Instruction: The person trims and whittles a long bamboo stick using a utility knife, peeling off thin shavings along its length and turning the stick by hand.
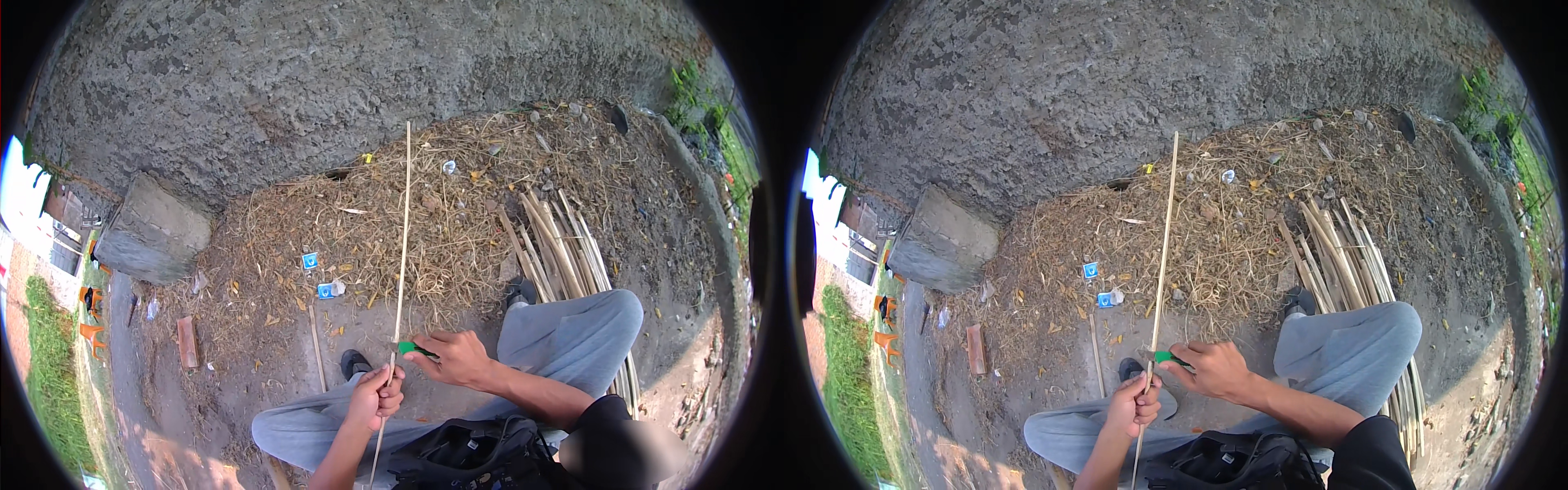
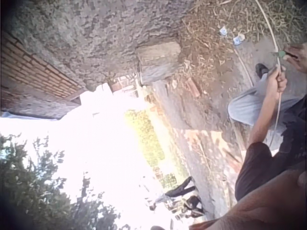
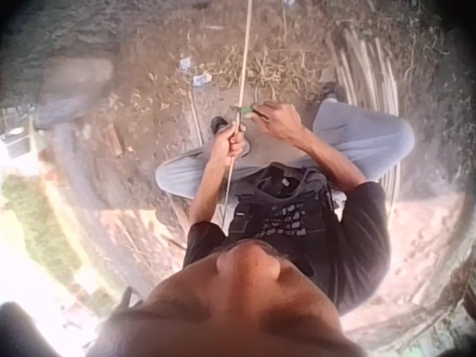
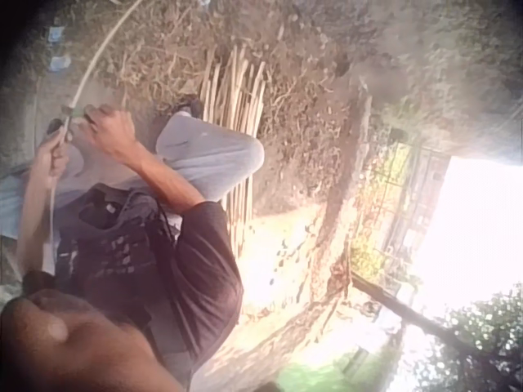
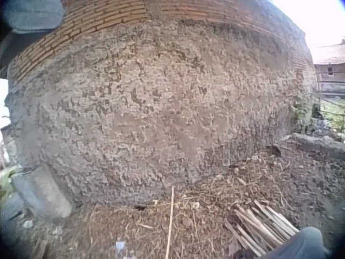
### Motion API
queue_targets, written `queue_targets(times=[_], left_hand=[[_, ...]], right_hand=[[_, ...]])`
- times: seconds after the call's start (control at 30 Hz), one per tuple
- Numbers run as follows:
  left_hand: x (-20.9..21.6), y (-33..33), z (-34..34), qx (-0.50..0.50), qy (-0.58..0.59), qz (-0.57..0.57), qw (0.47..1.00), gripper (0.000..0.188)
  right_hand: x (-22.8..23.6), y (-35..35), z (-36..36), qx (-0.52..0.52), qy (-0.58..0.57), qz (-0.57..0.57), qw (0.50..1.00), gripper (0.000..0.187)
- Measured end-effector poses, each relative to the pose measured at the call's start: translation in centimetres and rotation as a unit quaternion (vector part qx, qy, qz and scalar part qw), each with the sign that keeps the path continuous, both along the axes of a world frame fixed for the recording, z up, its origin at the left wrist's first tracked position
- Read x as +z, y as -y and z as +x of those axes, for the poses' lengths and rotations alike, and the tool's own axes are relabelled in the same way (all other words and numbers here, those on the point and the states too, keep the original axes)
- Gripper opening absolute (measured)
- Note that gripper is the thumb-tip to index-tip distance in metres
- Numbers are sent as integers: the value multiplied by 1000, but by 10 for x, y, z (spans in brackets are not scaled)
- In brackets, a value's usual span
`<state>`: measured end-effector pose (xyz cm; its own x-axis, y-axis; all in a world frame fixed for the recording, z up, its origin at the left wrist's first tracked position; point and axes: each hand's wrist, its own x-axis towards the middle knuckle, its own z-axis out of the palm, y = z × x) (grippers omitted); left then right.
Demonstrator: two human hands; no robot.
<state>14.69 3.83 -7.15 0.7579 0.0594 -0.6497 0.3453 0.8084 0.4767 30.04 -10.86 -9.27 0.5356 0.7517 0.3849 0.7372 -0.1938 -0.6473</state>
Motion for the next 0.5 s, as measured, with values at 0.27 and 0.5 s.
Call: queue_targets(times=[0.27,0.5], left_hand=[[-8,1,-6,-8,23,25,999,32],[1,1,-11,-24,35,44,998,31]], right_hand=[[-3,-4,-3,-3,43,13,999,29],[-1,-7,-3,-30,100,19,994,28]])
